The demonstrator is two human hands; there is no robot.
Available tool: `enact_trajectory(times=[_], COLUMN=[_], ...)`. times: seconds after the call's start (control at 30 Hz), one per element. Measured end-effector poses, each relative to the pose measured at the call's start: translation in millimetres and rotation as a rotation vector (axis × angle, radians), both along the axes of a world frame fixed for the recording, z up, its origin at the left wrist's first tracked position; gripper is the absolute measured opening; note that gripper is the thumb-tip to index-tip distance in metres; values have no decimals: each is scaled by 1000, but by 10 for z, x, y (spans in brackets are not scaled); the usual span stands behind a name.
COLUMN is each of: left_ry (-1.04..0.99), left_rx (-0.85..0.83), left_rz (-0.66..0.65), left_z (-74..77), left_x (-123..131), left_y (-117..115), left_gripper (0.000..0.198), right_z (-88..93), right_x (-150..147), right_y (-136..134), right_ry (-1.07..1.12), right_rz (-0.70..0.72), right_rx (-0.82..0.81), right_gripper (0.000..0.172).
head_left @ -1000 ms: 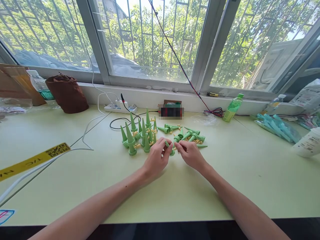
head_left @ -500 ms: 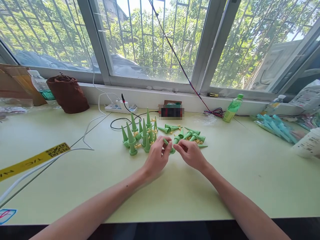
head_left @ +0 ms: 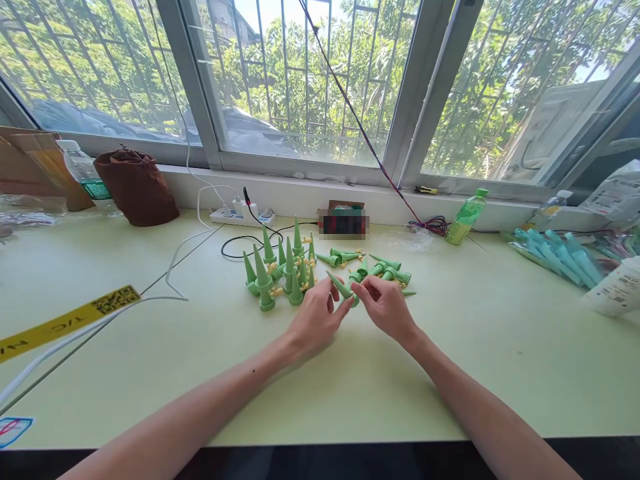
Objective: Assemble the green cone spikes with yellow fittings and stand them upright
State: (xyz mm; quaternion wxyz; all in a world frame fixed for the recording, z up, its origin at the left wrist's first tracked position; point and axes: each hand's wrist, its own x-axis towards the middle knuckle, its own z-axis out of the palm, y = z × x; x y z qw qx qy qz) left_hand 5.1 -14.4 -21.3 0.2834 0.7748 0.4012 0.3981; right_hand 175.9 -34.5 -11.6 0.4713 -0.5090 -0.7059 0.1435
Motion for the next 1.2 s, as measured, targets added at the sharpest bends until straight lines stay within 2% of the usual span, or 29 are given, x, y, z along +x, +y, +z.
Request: enact_trajectory(times=[0.2, 0.47, 1.0, 1.2], left_ry=[-40, -36, 123, 166], left_rx=[-34, -21, 128, 147], left_rz=[-58, -63, 34, 50], left_z=[20, 19, 7, 14], left_x=[-2, -11, -7, -8], left_y=[-6, 1, 0, -7], left_gripper=[22, 17, 31, 26], right_z=[-39, -55, -49, -55], right_x=[-10, -4, -34, -47], right_y=[8, 18, 0, -13], right_ry=[-56, -88, -103, -112], right_rz=[24, 40, 88, 127], right_rx=[-2, -11, -26, -33], right_gripper=[46, 49, 48, 46])
